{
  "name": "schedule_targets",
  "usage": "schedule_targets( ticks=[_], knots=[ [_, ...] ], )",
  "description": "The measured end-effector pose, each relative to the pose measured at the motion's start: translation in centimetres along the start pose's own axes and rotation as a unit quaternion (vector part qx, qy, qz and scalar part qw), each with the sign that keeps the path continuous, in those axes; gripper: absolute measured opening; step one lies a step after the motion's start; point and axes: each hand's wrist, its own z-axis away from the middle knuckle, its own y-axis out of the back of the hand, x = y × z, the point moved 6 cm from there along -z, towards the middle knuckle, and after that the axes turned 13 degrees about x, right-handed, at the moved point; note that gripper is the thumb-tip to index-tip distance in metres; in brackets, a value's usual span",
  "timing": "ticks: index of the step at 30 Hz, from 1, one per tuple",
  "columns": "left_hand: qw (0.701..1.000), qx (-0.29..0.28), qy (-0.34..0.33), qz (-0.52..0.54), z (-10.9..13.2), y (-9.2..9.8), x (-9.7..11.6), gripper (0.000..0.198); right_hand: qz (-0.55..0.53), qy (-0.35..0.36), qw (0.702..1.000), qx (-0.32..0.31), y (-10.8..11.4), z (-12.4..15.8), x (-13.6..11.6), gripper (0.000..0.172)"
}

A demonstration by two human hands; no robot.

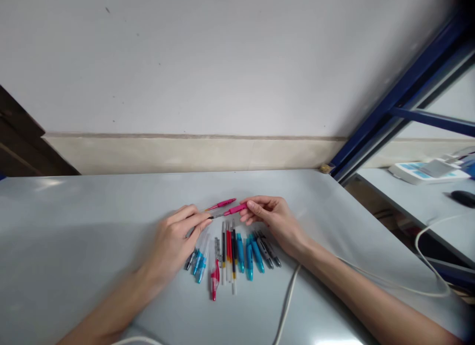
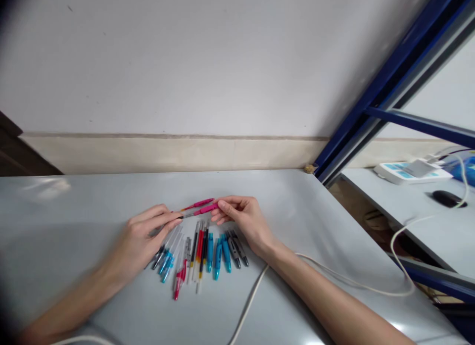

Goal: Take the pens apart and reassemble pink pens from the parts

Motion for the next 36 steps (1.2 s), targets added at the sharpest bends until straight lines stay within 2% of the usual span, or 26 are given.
schedule_targets(
  ticks=[4,9,12,15,17,21,26,28,32,36],
  knots=[
    [1.000,0.008,-0.007,-0.008,0.0,0.1,0.0,0.021,-0.001,-0.019,1.000,-0.008,0.1,-0.2,0.6,0.035],
    [1.000,-0.005,-0.001,-0.016,0.1,0.0,0.1,0.023,0.023,0.005,1.000,-0.011,-0.1,0.0,0.2,0.036],
    [1.000,-0.020,0.007,-0.016,0.2,-0.2,0.0,0.023,0.061,0.058,0.996,-0.004,-0.5,0.5,-0.8,0.028],
    [0.999,-0.038,0.007,-0.011,0.3,-0.4,0.1,0.022,0.126,0.151,0.980,-0.020,-1.2,1.5,-2.1,0.015],
    [0.999,-0.048,-0.002,0.000,0.3,-0.5,0.2,0.023,0.155,0.205,0.966,-0.036,-1.7,2.3,-2.6,0.016],
    [0.997,-0.065,-0.020,0.020,0.4,-0.7,0.5,0.026,0.185,0.231,0.954,-0.052,-2.2,3.0,-2.5,0.020],
    [0.995,-0.092,-0.027,0.018,0.7,-1.2,0.6,0.041,0.221,0.263,0.939,-0.024,-1.9,3.0,-2.8,0.023],
    [0.996,-0.081,-0.025,0.016,0.8,-1.1,0.4,0.042,0.219,0.260,0.940,-0.017,-1.8,3.0,-2.8,0.024],
    [0.998,-0.020,-0.049,-0.033,0.8,-0.4,0.2,0.034,0.203,0.265,0.942,-0.017,-2.0,3.2,-3.1,0.026],
    [0.995,-0.007,-0.076,-0.071,0.7,0.3,0.6,0.029,0.211,0.277,0.937,-0.015,-2.2,3.3,-3.3,0.025]
  ],
)
